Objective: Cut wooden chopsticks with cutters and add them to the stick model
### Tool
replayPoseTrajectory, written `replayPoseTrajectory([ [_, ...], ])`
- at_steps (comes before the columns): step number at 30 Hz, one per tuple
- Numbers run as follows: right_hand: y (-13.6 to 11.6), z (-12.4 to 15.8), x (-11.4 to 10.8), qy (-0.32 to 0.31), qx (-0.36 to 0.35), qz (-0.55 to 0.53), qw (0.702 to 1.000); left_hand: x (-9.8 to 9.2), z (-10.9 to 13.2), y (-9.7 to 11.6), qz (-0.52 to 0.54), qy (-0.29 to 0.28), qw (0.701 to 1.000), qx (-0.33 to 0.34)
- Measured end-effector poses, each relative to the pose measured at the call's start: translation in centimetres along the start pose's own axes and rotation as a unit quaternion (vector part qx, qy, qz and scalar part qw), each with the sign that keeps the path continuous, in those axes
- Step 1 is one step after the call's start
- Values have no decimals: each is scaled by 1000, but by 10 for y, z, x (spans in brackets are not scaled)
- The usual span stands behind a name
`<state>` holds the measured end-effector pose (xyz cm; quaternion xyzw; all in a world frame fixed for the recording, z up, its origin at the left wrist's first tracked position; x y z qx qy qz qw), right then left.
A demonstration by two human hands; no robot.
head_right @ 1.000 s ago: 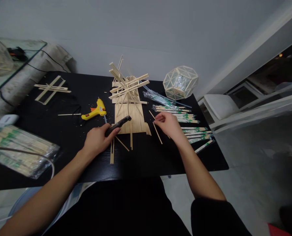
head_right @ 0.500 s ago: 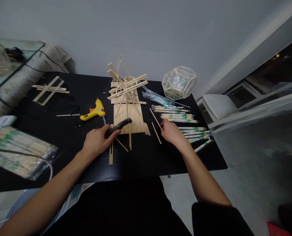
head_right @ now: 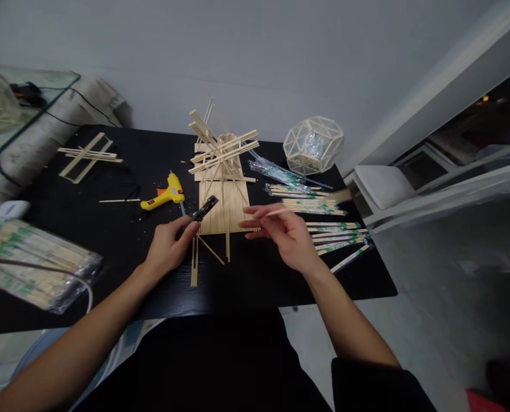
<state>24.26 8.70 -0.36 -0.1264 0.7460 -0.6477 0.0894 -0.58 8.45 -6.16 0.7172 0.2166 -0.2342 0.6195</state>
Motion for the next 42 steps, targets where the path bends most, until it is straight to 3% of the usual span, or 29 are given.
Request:
replayPoseTrajectory([
  [5,-3,6,28,-59,7,1,998,-1,0,4,33,5,999,13],
  [14,19,-6,44,-10,38,-38,998,1,3,10,17,-10,999,35],
  [21,24,-11,44,5,50,23,998,3,5,13,-4,-20,998,58],
  [31,26,-14,52,20,58,35,998,3,9,18,-66,10,991,117],
  [42,26,-15,54,14,63,49,997,4,8,18,-60,-5,992,110],
])
Point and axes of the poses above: each hand's wrist, its own z-axis away from the middle knuckle, its own x-axis out of the palm, y = z × x, the point moved 8 cm from there along -z, towards the middle knuckle, and after that the axes turned 3 degrees about z, right-handed, at the moved point
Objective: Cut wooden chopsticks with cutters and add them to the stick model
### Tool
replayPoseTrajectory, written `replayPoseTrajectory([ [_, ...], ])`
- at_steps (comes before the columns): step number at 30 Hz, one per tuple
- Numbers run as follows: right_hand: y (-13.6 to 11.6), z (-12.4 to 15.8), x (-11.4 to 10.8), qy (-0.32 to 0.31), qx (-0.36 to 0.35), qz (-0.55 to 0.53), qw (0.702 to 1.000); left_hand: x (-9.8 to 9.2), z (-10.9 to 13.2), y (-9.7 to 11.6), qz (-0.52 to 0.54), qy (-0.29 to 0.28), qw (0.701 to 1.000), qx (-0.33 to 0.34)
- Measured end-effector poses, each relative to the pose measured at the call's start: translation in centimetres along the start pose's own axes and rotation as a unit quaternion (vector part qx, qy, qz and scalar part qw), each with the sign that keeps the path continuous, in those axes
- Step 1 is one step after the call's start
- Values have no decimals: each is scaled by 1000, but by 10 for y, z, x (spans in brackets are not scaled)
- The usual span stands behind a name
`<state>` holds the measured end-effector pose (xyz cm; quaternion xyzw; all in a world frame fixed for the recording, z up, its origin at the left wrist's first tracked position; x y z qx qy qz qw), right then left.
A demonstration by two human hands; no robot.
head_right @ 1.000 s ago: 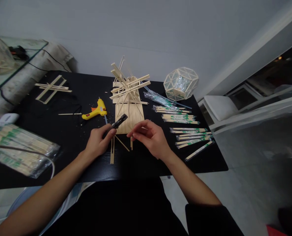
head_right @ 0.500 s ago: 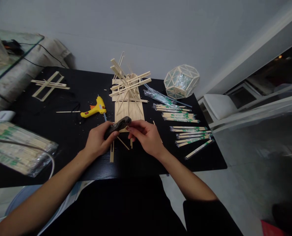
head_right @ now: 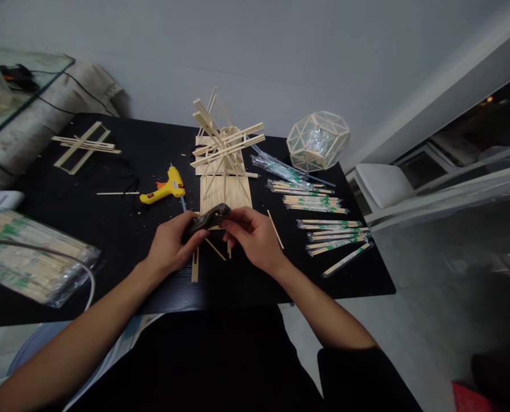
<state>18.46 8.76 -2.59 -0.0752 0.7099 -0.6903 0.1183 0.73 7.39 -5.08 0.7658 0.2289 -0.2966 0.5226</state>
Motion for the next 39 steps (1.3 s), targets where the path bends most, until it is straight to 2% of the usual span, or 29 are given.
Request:
replayPoseTrajectory([
  [8,-6,2,-2,22,-28,68,997,1,-1,1,2,-9,1000,-9],
  [23,-4,-1,1,24,-42,67,997,1,-3,3,21,-23,999,-14],
  [33,-6,0,1,40,-36,94,994,0,-2,3,14,-39,997,-60],
  [39,-7,0,2,43,-49,95,993,0,-3,3,1,-24,998,-50],
])
Point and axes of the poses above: each hand's wrist, its own z-axis away from the middle knuckle, its own x-axis out of the palm, y = z × x, the point moved 8 cm from there along -z, towards the middle knuckle, and after that the axes turned 3 degrees about z, right-handed, at the moved point
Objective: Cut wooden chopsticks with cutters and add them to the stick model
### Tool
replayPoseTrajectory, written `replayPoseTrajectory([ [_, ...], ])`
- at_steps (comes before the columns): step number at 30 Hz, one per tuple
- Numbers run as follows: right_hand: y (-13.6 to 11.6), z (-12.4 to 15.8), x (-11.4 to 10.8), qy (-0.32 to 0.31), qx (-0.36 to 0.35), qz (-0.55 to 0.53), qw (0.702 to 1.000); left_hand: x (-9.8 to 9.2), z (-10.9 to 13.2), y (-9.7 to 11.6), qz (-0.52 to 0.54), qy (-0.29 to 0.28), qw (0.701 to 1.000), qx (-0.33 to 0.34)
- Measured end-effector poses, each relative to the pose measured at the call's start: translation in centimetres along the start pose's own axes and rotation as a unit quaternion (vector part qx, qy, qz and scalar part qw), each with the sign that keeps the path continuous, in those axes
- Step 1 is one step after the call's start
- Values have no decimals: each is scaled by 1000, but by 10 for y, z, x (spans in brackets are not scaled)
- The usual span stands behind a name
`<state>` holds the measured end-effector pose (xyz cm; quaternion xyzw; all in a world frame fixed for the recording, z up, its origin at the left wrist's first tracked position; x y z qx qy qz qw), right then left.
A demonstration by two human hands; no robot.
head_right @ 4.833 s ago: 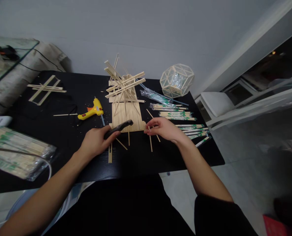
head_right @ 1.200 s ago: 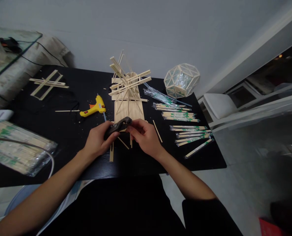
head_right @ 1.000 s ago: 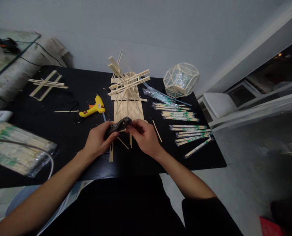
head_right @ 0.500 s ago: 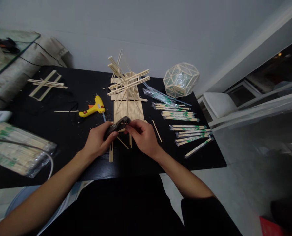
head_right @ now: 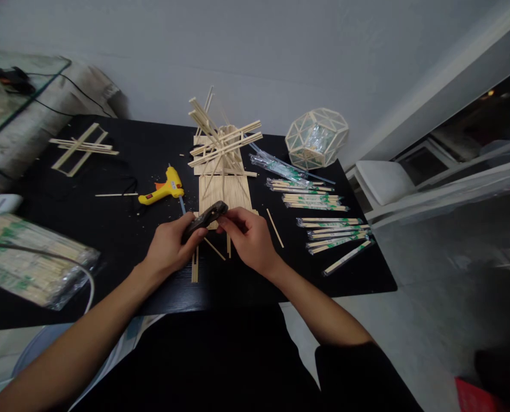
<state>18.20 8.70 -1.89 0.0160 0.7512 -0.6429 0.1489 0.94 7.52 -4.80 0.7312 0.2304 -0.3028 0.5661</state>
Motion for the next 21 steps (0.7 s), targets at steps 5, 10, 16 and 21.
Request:
replayPoseTrajectory([
  [5,-6,0,-1,-10,-23,40,999,2,0,-2,-3,-2,1000,27],
  [10,-6,-1,0,-55,-14,33,998,2,0,-2,27,-12,998,50],
  [16,-1,-3,5,-140,2,-12,990,3,-2,4,54,-30,996,65],
  [21,1,-3,4,-136,2,-12,991,3,-3,4,48,-44,996,54],
])
Point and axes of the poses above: each hand's wrist, its own z-axis away from the middle knuckle, its own x-axis out of the palm, y = z × x, the point moved 8 cm from there along -z, towards the middle knuckle, and after that the axes turned 3 degrees about z, right-handed, at the moved point
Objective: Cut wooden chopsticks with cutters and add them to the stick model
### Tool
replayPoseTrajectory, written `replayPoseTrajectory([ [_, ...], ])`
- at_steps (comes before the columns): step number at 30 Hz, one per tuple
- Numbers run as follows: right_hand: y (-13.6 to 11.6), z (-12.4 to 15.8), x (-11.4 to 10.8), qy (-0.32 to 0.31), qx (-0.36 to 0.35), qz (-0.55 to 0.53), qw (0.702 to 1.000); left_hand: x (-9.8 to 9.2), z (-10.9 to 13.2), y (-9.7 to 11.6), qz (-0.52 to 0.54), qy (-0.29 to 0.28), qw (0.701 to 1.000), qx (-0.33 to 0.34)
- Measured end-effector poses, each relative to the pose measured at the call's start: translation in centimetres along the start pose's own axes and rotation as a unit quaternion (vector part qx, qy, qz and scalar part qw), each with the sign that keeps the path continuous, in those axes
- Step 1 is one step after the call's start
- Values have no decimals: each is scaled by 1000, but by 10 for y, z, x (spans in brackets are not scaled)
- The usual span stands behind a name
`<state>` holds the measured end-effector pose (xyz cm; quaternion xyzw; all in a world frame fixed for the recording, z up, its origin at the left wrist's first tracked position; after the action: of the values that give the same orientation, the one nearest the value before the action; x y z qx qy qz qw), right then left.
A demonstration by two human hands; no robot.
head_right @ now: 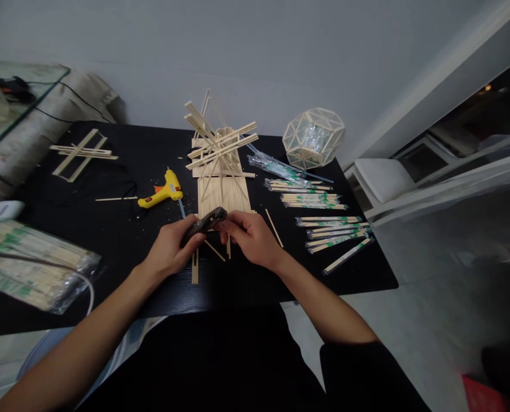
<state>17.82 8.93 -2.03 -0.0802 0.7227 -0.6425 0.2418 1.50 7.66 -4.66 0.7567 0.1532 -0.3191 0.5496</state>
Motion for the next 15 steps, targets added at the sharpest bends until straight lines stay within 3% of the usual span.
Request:
replayPoseTrajectory([
  [15,23,10,-3,81,64,-42,994,10,-2,-2,-43,-62,993,-91],
])
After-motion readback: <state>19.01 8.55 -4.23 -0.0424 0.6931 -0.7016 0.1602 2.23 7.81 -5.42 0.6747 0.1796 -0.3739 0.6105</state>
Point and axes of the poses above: each hand's wrist, its own z-axis away from the middle knuckle, its own x-axis out of the palm, y = z × x, the point moved 8 cm from there along -z, towards the middle knuckle, and after that the axes turned 3 degrees about z, right-handed, at the moved point
